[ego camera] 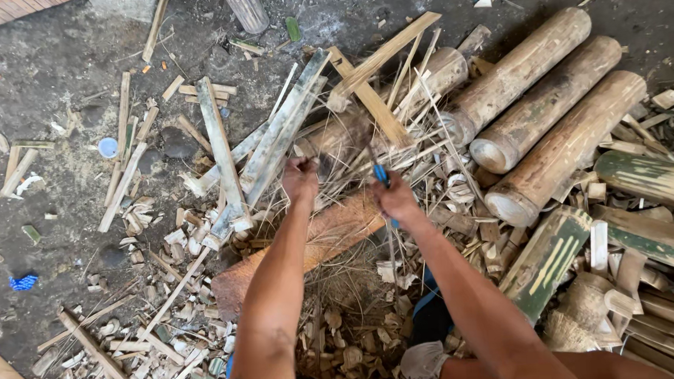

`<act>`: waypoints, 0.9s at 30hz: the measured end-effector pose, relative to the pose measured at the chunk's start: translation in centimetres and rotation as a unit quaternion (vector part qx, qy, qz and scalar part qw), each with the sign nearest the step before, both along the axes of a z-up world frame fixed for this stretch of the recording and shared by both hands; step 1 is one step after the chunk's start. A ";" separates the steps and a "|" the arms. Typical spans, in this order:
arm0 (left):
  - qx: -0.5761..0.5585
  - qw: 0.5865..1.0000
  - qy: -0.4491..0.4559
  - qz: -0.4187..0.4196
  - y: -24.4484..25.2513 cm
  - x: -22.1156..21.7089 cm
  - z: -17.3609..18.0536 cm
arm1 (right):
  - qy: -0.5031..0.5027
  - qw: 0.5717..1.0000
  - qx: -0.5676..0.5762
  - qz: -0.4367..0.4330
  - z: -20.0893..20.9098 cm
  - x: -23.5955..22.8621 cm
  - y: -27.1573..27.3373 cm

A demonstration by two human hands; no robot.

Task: The person sits on the ground and uses a long knife to split a bamboo tube into thin strips. They repeatedly position the bamboo on a wooden block, strike it with the knife, and separate the resulting strips.

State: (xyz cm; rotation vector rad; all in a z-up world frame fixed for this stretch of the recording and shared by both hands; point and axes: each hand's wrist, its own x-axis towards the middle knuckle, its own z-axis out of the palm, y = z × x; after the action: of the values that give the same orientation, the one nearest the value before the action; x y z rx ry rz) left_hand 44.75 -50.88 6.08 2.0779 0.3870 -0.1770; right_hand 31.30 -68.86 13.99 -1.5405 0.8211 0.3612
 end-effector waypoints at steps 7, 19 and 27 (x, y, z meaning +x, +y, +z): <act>-0.161 0.974 -0.057 -0.151 4.2 1.2 7.1 | -0.210 0.943 -0.088 -0.243 -0.6 -1.6 -1.5; -0.103 0.992 -0.068 -0.003 1.0 0.2 -5.7 | -0.155 0.979 0.083 -0.099 1.9 -4.7 3.7; -0.103 0.994 -0.042 0.004 -2.2 -1.5 3.9 | -0.198 0.964 0.145 -0.099 -0.6 -5.2 4.2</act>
State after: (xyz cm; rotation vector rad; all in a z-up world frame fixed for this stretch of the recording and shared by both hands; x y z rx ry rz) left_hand 43.23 -53.04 10.00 1.8727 0.3121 -0.1185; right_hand 26.09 -64.63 13.34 -1.1901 0.5708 0.0192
